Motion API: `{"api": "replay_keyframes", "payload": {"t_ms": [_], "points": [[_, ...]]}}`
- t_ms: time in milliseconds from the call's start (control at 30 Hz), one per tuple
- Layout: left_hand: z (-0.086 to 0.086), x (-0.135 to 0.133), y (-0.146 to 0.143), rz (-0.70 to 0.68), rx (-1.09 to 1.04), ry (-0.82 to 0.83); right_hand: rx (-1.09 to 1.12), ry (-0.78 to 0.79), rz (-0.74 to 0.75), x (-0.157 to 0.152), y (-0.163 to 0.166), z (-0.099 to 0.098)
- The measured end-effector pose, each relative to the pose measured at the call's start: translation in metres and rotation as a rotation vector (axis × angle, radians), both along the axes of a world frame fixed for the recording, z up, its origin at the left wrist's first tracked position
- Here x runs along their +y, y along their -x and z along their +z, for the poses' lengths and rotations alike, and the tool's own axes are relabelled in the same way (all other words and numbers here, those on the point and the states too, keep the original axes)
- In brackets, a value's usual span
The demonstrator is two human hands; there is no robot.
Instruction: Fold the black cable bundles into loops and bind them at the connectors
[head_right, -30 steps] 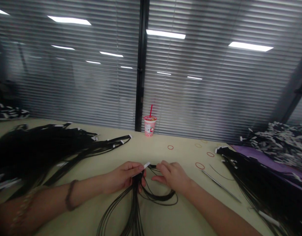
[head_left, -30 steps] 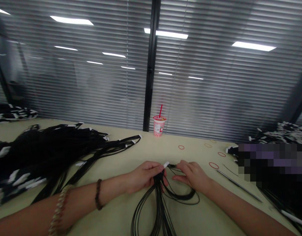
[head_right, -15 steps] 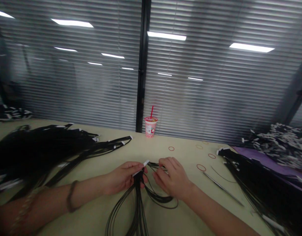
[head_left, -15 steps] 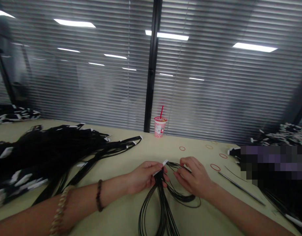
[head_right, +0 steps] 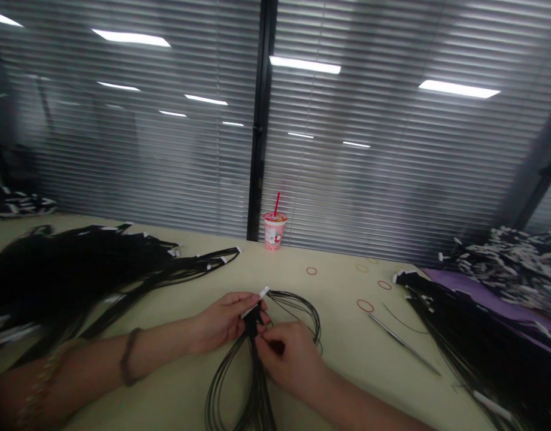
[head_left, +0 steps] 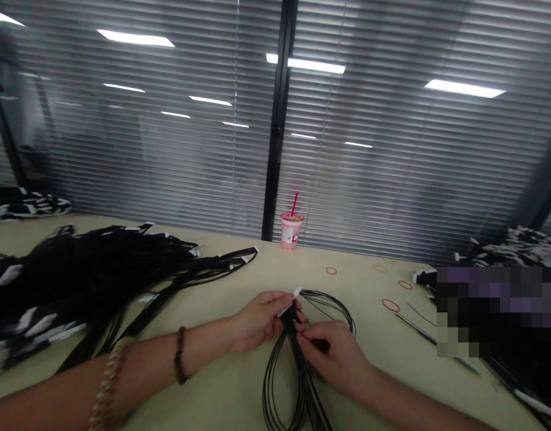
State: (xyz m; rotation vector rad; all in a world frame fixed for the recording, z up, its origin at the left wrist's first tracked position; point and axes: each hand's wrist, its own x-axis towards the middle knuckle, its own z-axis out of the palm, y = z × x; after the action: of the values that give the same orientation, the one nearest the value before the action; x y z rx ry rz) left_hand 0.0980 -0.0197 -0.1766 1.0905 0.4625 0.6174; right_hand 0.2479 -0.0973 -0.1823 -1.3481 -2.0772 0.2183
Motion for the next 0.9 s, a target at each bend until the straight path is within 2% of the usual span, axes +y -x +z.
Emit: {"api": "replay_keyframes", "payload": {"t_ms": [167, 267, 400, 567, 700, 900], "points": [[0.001, 0.001, 0.001, -0.013, 0.009, 0.001, 0.102, 0.074, 0.000, 0.000, 0.000, -0.002], [-0.001, 0.001, 0.000, -0.009, 0.016, -0.015, 0.092, 0.042, -0.015, -0.001, 0.000, 0.000], [-0.002, -0.001, -0.002, 0.000, -0.004, -0.008, 0.140, -0.013, -0.112, -0.001, 0.003, -0.001], [0.000, -0.003, -0.003, -0.006, -0.024, -0.043, 0.141, 0.003, -0.142, -0.002, 0.005, -0.002], [-0.003, -0.002, -0.003, -0.001, -0.006, -0.085, 0.107, 0.021, -0.103, -0.004, 0.003, 0.000], [-0.003, -0.002, -0.001, 0.016, 0.026, -0.097, 0.134, 0.075, 0.048, 0.001, -0.008, 0.001]]}}
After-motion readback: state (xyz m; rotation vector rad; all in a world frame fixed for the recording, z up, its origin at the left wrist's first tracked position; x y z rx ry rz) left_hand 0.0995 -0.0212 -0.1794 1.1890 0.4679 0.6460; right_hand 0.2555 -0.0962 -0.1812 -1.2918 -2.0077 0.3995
